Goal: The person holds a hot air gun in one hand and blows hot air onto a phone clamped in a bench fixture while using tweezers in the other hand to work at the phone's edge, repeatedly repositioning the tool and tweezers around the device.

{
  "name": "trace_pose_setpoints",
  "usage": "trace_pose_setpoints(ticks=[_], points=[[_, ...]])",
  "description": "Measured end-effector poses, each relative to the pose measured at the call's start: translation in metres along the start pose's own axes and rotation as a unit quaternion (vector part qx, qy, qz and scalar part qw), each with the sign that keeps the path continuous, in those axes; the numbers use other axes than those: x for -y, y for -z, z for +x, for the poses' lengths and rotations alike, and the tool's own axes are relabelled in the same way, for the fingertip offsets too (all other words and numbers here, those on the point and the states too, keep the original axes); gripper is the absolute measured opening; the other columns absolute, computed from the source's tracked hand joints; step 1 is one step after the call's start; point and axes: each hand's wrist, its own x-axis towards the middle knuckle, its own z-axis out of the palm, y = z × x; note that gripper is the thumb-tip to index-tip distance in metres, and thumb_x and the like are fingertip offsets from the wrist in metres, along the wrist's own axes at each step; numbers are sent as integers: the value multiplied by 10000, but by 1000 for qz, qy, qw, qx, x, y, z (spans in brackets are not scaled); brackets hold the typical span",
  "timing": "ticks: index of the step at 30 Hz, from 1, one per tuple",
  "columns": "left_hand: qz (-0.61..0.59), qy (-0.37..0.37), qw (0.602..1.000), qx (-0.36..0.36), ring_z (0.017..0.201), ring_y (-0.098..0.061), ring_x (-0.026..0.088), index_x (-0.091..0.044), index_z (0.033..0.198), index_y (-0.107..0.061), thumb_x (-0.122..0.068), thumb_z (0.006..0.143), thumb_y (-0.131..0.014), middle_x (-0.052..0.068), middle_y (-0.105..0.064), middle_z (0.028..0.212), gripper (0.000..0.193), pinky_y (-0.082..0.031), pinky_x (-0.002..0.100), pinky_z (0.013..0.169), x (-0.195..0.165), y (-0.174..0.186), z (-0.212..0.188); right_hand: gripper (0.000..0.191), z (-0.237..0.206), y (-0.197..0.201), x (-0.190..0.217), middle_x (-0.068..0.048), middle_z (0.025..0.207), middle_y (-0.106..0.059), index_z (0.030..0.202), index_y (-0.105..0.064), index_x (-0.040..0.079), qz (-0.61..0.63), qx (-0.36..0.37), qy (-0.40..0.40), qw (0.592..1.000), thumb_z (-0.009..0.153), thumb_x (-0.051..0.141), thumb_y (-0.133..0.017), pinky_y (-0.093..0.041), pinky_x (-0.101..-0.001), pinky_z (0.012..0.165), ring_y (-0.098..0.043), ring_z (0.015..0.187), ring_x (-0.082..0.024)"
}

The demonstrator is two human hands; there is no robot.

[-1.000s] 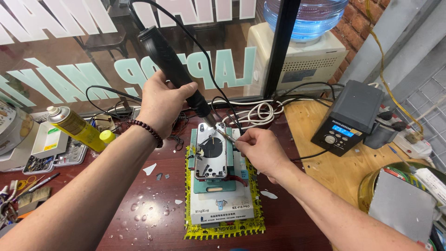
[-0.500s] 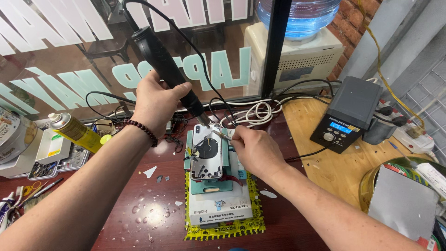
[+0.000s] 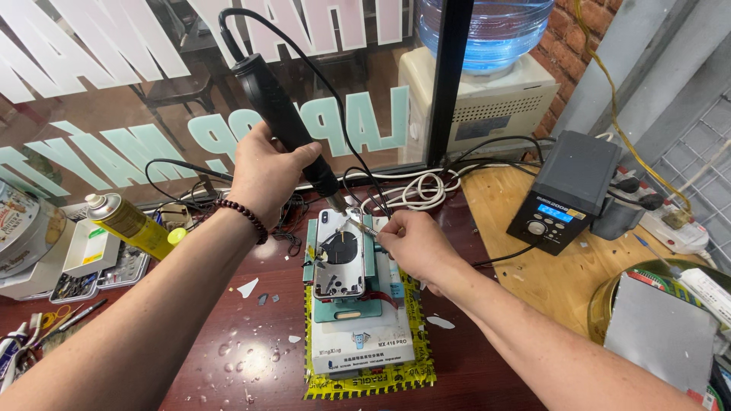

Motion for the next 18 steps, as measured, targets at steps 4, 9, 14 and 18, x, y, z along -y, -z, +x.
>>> trace_pose_setpoints(ticks=[4,9,14,18], points=[[15,0,1000,-5,838,-702,127,-25,1154,-621,-56,866,-764,52,-708,957,323,-594,277,727,-2,0,0,145,7,-1,-5,-36,686,-641,853,-694,33,32,21,-27,999,895,169,-722,-444,-333,564,-546,612,-125],[51,11,999,-8,835,-688,127,-37,1156,-639,-78,880,-766,51,-711,955,306,-573,279,715,-5,6,-4,149,11,0,-9,-38,710,-649,858,-703,45,44,37,-53,997,909,185,-717,-454,-306,604,-557,641,-119],[13,7,1000,-5,829,-703,136,-34,1137,-633,-68,868,-756,52,-713,949,298,-589,293,699,-5,14,-9,155,6,4,-8,-51,750,-696,907,-720,34,50,9,-18,999,900,188,-714,-488,-336,632,-608,678,-132],[5,10,1000,-6,845,-729,145,-36,1125,-626,-70,866,-750,53,-730,950,288,-613,305,708,-7,20,-9,183,0,12,0,-95,786,-757,923,-744,65,-128,-42,81,988,861,237,-740,-560,-354,693,-746,739,-201]])
